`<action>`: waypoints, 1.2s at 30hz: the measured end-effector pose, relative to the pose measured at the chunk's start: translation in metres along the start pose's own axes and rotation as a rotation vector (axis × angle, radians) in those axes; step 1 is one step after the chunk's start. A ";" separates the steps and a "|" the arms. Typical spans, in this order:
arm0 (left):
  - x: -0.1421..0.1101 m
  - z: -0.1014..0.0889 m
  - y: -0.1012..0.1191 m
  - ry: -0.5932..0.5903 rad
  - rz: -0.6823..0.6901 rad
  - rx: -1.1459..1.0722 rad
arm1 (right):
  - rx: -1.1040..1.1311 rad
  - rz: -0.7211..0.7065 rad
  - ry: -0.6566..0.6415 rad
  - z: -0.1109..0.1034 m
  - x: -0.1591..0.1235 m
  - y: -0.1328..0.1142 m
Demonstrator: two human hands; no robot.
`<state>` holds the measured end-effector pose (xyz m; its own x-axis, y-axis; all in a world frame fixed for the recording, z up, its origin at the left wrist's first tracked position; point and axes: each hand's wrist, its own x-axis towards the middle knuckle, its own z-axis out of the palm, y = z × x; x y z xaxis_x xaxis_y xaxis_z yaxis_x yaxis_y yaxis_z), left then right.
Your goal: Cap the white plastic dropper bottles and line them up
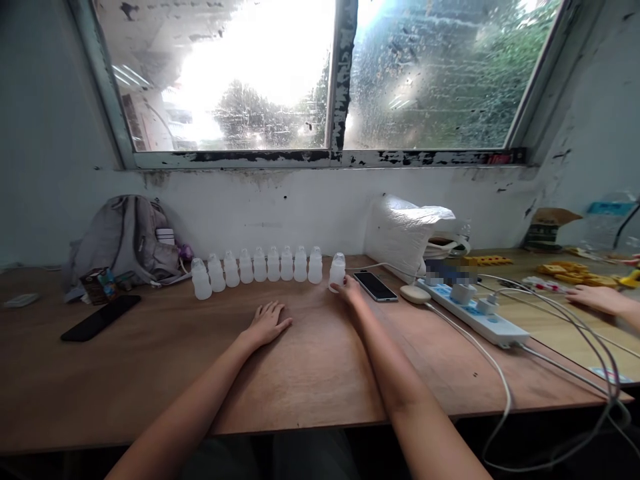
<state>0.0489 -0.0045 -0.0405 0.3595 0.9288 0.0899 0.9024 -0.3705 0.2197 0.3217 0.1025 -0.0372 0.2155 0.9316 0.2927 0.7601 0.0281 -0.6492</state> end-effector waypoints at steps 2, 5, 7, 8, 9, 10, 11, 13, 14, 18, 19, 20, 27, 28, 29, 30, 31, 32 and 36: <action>-0.001 0.000 0.000 0.015 0.012 -0.010 | -0.010 0.022 -0.007 0.004 0.008 0.000; -0.001 0.001 0.000 0.043 0.023 -0.043 | -0.014 0.055 0.023 0.010 0.018 -0.002; -0.001 0.002 -0.001 0.054 0.027 -0.059 | -0.007 0.080 0.047 0.014 0.023 -0.004; -0.001 0.002 -0.001 0.059 0.029 -0.063 | 0.001 0.088 0.051 0.016 0.025 -0.005; -0.001 0.002 -0.001 0.063 0.031 -0.067 | 0.010 0.089 0.051 0.018 0.026 -0.005; -0.001 0.003 -0.001 0.067 0.032 -0.069 | 0.020 0.085 0.050 0.020 0.027 -0.004; -0.001 0.002 -0.001 0.070 0.032 -0.071 | 0.031 0.074 0.052 0.022 0.028 -0.004; -0.001 0.002 -0.001 0.068 0.034 -0.079 | 0.053 0.041 0.064 0.027 0.027 -0.001; -0.002 0.001 -0.001 0.066 0.034 -0.083 | 0.060 0.024 0.069 0.028 0.026 0.001; -0.002 0.001 -0.001 0.067 0.034 -0.094 | 0.013 -0.027 0.058 0.034 0.022 0.006; -0.002 0.001 0.000 0.070 0.032 -0.092 | -0.028 -0.033 0.062 0.035 0.022 0.007; -0.002 0.001 0.000 0.070 0.031 -0.090 | -0.068 -0.037 0.072 0.035 0.021 0.007; -0.002 0.001 0.000 0.040 0.029 -0.083 | -0.396 -0.034 0.067 0.024 0.006 0.007; -0.002 0.001 0.000 0.038 0.029 -0.082 | -0.442 -0.034 0.061 0.021 0.003 0.007; -0.002 0.001 -0.001 0.039 0.031 -0.080 | -0.482 -0.024 0.062 0.017 -0.001 0.008; -0.002 0.001 -0.001 0.042 0.033 -0.077 | -0.517 -0.001 0.069 0.013 -0.004 0.009; -0.002 0.001 -0.001 0.045 0.035 -0.073 | -0.548 0.030 0.082 0.009 -0.006 0.010; -0.002 0.001 -0.001 0.047 0.036 -0.070 | -0.573 0.060 0.094 0.006 -0.008 0.011; -0.002 0.001 -0.001 0.052 0.037 -0.068 | -0.593 0.187 0.120 -0.001 -0.014 0.017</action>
<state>0.0478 -0.0058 -0.0421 0.3779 0.9137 0.1496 0.8698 -0.4058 0.2808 0.3324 0.0900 -0.0515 0.4182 0.8535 0.3109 0.9062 -0.3686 -0.2071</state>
